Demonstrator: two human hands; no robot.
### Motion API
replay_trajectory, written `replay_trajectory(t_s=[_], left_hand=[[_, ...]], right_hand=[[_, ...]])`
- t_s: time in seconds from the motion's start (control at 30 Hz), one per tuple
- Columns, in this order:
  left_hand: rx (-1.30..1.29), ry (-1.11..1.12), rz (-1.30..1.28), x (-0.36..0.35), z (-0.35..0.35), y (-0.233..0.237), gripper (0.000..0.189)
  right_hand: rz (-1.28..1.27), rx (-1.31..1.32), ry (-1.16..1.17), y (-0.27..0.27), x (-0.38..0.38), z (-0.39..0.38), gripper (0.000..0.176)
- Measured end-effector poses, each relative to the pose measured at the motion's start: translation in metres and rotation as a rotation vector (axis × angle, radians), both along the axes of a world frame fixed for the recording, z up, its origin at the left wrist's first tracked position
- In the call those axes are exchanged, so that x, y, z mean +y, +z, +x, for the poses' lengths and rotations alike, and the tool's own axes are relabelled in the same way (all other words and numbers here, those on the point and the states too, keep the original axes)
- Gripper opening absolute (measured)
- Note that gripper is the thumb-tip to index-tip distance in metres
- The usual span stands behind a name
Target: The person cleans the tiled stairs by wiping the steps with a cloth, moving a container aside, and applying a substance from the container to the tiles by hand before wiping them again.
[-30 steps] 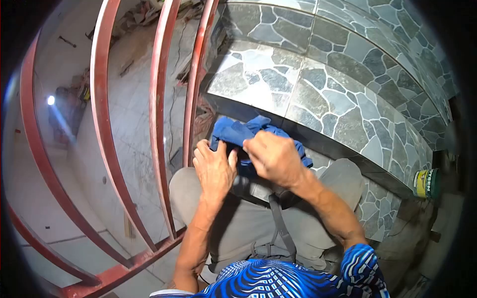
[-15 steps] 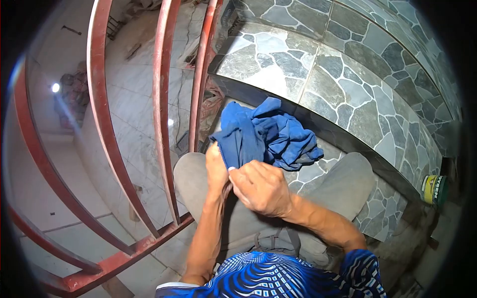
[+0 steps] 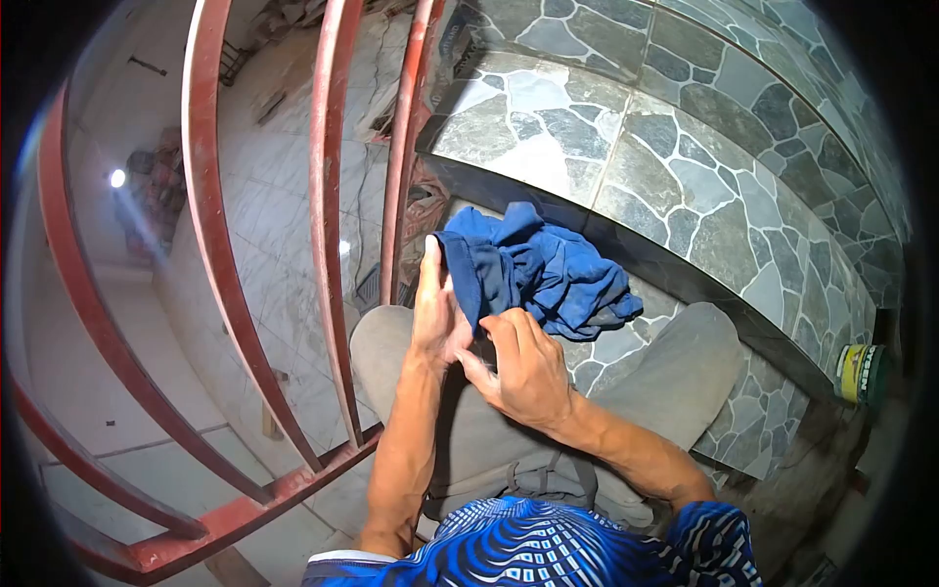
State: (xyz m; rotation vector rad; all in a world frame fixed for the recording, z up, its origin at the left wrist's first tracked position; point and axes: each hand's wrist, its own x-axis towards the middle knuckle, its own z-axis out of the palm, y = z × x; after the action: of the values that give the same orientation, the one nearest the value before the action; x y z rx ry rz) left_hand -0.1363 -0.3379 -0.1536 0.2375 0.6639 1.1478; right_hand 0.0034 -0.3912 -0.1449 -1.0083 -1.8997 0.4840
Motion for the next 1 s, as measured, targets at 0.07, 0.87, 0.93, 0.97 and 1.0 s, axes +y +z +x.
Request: replay_trajectory(t_s=[0.07, 0.87, 0.93, 0.97, 1.0], left_hand=[[0.008, 0.035, 0.039, -0.002, 0.007, 0.004, 0.058], [0.953, -0.051, 0.181, -0.023, -0.059, 0.028, 0.024], [1.055, -0.023, 0.222, -0.016, -0.069, 0.039, 0.024], [1.103, -0.01, 0.241, -0.014, -0.072, 0.042, 0.024], [1.153, 0.005, 0.258, -0.011, -0.075, 0.047, 0.024]], right_hand=[[-0.06, -0.039, -0.031, 0.0, 0.001, 0.001, 0.034], [0.39, 0.006, 0.185, 0.103, 0.026, -0.01, 0.021], [0.443, -0.043, 0.161, 0.113, 0.029, -0.008, 0.022], [0.452, -0.013, 0.15, 0.114, 0.034, -0.006, 0.025], [0.464, 0.017, 0.136, 0.114, 0.04, -0.004, 0.027]])
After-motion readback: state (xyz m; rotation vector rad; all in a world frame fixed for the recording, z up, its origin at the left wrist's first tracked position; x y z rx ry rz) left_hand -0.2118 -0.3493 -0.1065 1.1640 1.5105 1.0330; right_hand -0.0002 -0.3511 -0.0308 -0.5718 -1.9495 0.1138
